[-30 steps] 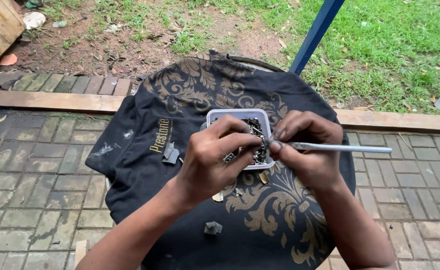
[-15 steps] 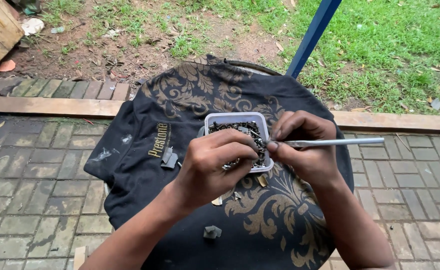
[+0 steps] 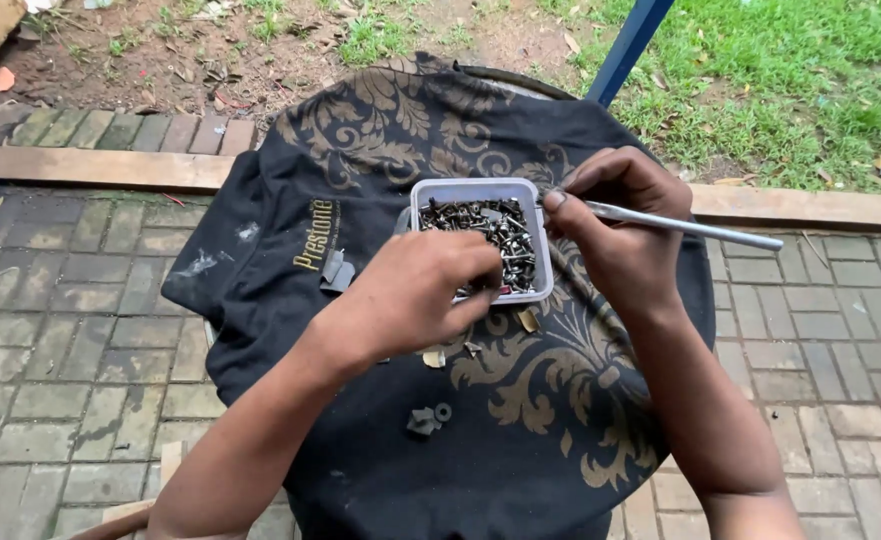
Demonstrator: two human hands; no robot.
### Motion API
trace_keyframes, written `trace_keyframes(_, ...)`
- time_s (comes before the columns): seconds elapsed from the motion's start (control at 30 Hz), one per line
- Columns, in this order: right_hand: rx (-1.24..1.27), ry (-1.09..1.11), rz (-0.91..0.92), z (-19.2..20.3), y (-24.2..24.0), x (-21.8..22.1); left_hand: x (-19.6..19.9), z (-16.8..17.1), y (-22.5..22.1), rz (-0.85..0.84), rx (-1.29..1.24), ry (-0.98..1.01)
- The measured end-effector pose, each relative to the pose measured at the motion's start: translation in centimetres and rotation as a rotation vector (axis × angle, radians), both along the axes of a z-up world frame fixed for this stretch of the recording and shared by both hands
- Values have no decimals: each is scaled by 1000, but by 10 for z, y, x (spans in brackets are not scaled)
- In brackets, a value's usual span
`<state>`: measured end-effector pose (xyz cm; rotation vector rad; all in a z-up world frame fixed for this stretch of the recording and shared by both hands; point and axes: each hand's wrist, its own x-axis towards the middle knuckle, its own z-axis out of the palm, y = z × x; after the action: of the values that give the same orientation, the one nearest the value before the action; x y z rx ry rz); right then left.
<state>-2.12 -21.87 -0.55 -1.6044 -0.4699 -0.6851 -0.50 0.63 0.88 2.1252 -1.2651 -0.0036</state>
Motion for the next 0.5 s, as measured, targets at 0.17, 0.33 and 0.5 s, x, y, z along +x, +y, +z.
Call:
trace_keyframes(0.17,-25,-26,-7,-3,-3,1,-7,0,3,-111,447,230)
trace_keyframes(0.33,-30,-20,2,-2,2,0,-19,-22,-2,-178,770,321)
trace_keyframes(0.5,-76,72,16,4,12,-4,-30,-72,-23,-248,737,165)
